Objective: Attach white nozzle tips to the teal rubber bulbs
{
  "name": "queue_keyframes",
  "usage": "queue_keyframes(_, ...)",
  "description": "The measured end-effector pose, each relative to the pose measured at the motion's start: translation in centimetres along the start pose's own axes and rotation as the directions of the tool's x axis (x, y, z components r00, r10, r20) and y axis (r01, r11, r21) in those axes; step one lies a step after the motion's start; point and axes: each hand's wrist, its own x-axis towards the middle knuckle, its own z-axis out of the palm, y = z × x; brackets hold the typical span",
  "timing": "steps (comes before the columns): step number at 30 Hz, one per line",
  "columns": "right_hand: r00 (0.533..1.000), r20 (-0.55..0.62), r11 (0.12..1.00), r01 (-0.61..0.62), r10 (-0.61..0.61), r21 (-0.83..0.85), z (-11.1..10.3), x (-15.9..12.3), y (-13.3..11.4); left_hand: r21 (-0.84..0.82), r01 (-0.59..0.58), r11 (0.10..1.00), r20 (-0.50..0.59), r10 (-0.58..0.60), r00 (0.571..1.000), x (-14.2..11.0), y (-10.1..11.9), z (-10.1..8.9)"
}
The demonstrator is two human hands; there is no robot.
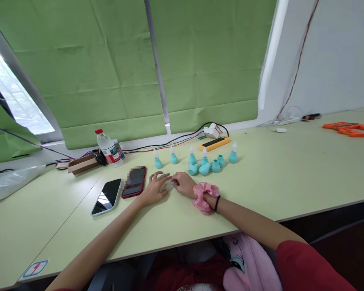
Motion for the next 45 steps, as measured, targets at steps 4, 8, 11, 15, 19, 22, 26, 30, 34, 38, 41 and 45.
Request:
queue_keyframes(4, 0.998, -0.028, 0.995, -0.050, 0.053, 0.083, 0.0, 0.1, 0.0, -0.095, -0.031, 0.995, -0.034, 0.028, 0.999, 0.2, 0.4, -0.2)
queue_keyframes(8, 0.983, -0.013, 0.945, -0.173, 0.184, 0.276, 0.0, 0.2, -0.2, -0.264, 0.036, 0.964, -0.049, -0.051, 0.998, 0.4, -0.2, 0.3)
queue_keyframes(11, 0.957, 0.023, 0.863, -0.272, 0.290, 0.425, -0.2, 0.3, -0.2, -0.345, 0.143, 0.928, -0.030, -0.163, 0.986, 0.6, -0.9, 0.6)
queue_keyframes(15, 0.916, 0.078, 0.752, -0.369, 0.393, 0.545, -0.5, 0.5, 0.0, -0.313, 0.185, 0.932, -0.028, -0.204, 0.979, 0.7, -1.2, 0.4)
queue_keyframes(19, 0.874, 0.146, 0.627, -0.440, 0.463, 0.644, -0.5, 0.7, 0.2, -0.276, 0.098, 0.956, -0.013, -0.106, 0.994, 0.6, -0.7, -0.1)
queue_keyframes(22, 0.842, 0.208, 0.498, -0.474, 0.498, 0.727, -0.5, 0.7, 0.4, -0.261, 0.069, 0.963, 0.008, -0.069, 0.998, 0.6, -0.3, -0.4)
queue_keyframes(26, 0.814, 0.259, 0.381, -0.492, 0.520, 0.783, -0.4, 0.7, 0.7, -0.236, 0.049, 0.971, 0.031, -0.043, 0.999, 0.5, -0.2, -0.6)
queue_keyframes(30, 0.827, 0.269, 0.363, -0.476, 0.493, 0.801, -0.3, 0.7, 1.0, -0.209, 0.051, 0.977, 0.035, -0.044, 0.998, 0.5, -0.1, -0.7)
queue_keyframes(34, 0.827, 0.290, 0.339, -0.481, 0.481, 0.808, -0.3, 0.7, 0.7, -0.196, 0.058, 0.979, 0.047, -0.050, 0.998, 0.5, 0.0, -0.8)
queue_keyframes(38, 0.774, 0.332, 0.257, -0.526, 0.539, 0.811, -0.8, 0.8, 0.2, -0.178, 0.073, 0.981, 0.025, -0.069, 0.997, 0.4, 0.0, -0.6)
queue_keyframes(41, 0.742, 0.356, 0.200, -0.544, 0.568, 0.815, -1.1, 0.9, -0.1, -0.160, 0.063, 0.985, 0.011, -0.062, 0.998, 0.4, 0.0, -0.5)
queue_keyframes(45, 0.726, 0.363, 0.175, -0.549, 0.584, 0.817, -1.1, 0.9, -0.2, -0.133, 0.046, 0.990, 0.014, -0.045, 0.999, 0.5, 0.1, -0.6)
